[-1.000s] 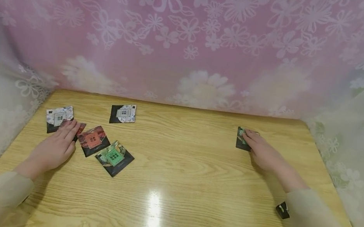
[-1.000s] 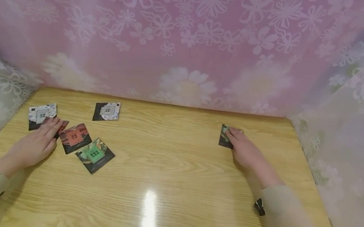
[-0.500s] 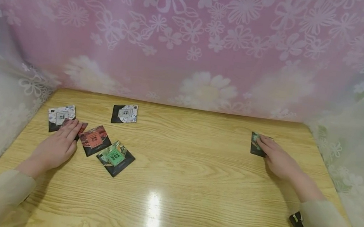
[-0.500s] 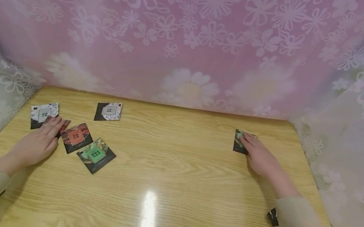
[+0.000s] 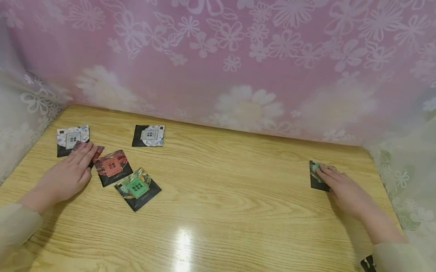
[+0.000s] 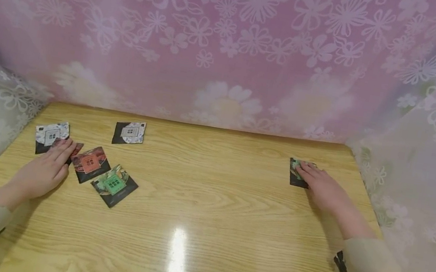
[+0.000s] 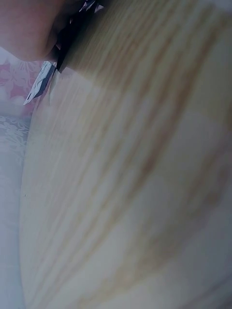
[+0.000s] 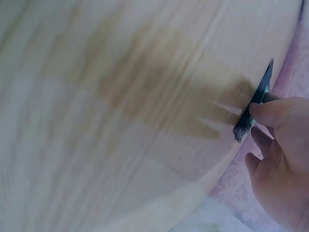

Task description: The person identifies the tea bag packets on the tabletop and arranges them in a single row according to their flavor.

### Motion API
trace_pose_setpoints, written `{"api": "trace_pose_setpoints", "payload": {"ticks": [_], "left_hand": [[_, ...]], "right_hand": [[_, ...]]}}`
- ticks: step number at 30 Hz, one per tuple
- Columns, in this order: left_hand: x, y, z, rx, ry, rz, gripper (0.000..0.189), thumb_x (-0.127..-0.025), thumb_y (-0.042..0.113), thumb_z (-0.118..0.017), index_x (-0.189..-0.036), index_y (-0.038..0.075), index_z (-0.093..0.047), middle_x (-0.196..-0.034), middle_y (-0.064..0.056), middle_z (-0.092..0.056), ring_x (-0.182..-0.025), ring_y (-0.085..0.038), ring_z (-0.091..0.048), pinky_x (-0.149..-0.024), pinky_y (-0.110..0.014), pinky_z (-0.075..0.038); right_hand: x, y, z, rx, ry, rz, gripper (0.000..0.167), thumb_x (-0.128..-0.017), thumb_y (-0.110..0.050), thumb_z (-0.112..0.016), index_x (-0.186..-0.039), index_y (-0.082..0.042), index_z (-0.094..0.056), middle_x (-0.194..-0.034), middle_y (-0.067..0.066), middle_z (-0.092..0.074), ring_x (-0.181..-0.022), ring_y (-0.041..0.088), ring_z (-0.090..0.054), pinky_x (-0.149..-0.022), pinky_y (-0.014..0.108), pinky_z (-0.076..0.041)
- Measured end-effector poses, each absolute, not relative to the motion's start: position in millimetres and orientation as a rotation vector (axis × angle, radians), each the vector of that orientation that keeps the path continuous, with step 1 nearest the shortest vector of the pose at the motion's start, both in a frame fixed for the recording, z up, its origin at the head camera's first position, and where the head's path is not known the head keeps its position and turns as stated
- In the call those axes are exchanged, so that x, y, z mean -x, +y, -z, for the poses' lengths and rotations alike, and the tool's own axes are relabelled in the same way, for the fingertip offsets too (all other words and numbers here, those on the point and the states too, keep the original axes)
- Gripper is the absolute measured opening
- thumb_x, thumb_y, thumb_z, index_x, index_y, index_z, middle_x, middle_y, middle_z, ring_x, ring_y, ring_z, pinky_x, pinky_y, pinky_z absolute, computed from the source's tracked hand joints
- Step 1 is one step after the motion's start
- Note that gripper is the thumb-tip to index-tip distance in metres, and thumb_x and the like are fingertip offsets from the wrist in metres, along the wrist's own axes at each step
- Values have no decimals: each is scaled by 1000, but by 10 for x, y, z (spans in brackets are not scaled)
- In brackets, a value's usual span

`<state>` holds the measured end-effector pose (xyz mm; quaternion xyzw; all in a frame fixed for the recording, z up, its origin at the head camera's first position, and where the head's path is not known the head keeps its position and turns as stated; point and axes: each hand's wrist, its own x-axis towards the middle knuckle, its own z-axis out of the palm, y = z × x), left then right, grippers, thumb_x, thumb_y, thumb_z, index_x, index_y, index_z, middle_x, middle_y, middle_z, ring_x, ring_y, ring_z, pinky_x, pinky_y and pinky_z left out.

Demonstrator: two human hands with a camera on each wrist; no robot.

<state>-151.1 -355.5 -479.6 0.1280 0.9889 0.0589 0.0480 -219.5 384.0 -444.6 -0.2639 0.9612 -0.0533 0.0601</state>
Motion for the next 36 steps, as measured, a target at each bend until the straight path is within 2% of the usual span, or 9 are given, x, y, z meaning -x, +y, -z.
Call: {"api": "trace_pose_setpoints", "payload": {"ticks": [9, 14, 19, 26, 36], "left_hand": [[1503, -3568, 4802, -398, 3043, -199, 63, -113, 22, -37, -164, -12, -22, -170, -36, -22, -157, -55, -26, -126, -67, -30], [1511, -3581, 4814, -400, 3040, -188, 63, -113, 22, -37, -164, -12, -22, -170, -36, -22, -157, -55, -26, -127, -67, -30], [1513, -3579, 4822, -395, 3018, -205, 64, -114, 24, -34, -166, -11, -17, -172, -36, -18, -159, -54, -22, -128, -66, -28], [1523, -3550, 4859, -395, 3013, -211, 64, -114, 23, -34, -166, -11, -17, -172, -36, -16, -159, -55, -21, -129, -67, -27], [1517, -3567, 4805, -419, 3037, -185, 62, -113, 20, -37, -163, -14, -22, -169, -38, -22, -156, -56, -27, -127, -67, -31]], "right_hand": [[2231, 3858, 4411, 808, 2897, 148, 63, -99, 3, -67, -158, 5, -45, -164, 32, -40, -149, 57, -37, -121, 74, -33], [2215, 3712, 4340, 801, 2904, 176, 68, -102, -11, -70, -162, 1, -40, -168, 30, -34, -153, 54, -33, -124, 72, -30], [2210, 3413, 4244, 850, 2910, 192, 71, -103, -22, -71, -163, -2, -40, -170, 26, -34, -155, 51, -33, -126, 70, -29], [2221, 2938, 4118, 1047, 2908, 162, 66, -102, -19, -71, -160, 1, -45, -166, 26, -42, -152, 50, -40, -126, 67, -33], [2247, 2216, 4028, 1215, 2869, 187, 67, -103, -19, -71, -162, -2, -43, -168, 21, -42, -155, 45, -40, -129, 62, -33]]}}
